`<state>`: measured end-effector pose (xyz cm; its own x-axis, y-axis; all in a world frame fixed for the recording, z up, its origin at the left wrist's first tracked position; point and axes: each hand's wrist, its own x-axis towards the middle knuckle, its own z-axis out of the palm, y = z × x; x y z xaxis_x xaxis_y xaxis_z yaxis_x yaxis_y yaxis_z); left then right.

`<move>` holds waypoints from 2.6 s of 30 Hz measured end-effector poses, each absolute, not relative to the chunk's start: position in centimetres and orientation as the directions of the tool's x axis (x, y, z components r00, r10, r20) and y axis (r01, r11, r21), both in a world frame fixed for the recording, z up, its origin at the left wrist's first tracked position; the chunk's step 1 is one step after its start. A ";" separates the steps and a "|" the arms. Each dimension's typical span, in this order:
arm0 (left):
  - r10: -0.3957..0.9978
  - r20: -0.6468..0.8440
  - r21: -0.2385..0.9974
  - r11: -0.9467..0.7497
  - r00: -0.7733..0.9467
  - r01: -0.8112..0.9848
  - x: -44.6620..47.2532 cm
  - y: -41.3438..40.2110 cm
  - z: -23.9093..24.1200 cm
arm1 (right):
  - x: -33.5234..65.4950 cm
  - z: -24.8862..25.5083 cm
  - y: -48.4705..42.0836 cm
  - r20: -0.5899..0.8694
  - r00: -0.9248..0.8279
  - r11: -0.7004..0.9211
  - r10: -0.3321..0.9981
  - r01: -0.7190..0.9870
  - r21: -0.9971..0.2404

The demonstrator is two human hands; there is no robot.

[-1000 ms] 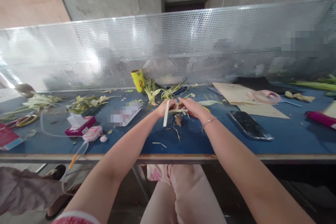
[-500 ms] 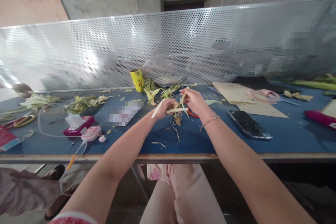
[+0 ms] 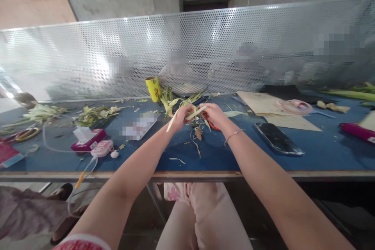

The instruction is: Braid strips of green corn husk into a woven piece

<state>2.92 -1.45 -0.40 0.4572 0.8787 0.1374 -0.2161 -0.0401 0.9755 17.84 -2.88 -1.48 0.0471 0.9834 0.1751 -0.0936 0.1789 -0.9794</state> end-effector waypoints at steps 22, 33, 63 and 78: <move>0.914 0.357 0.933 -0.336 0.192 -0.131 2.5 0.5 -1.5 | 19.0 -0.6 -2.6 0.403 0.242 0.454 0.883 -0.217 -0.864; 0.893 0.378 0.922 -0.386 0.246 -0.016 2.6 -0.5 -1.2 | 19.1 -0.8 -2.2 0.564 0.254 0.560 0.786 0.097 -0.823; 0.932 0.157 0.987 -0.140 0.328 -0.073 3.4 -1.9 -0.5 | 18.4 -1.0 -3.4 0.551 0.076 0.496 0.831 0.347 -0.796; 0.945 0.053 0.991 -0.011 0.324 -0.131 3.6 -2.3 -0.4 | 17.5 -1.1 -3.8 0.543 0.049 0.506 0.838 0.300 -0.808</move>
<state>3.61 -2.27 -0.43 0.3238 0.9446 0.0530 -0.1309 -0.0107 0.9913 17.53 -3.85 -1.09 0.0493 0.8380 0.5435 0.3004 0.5065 -0.8082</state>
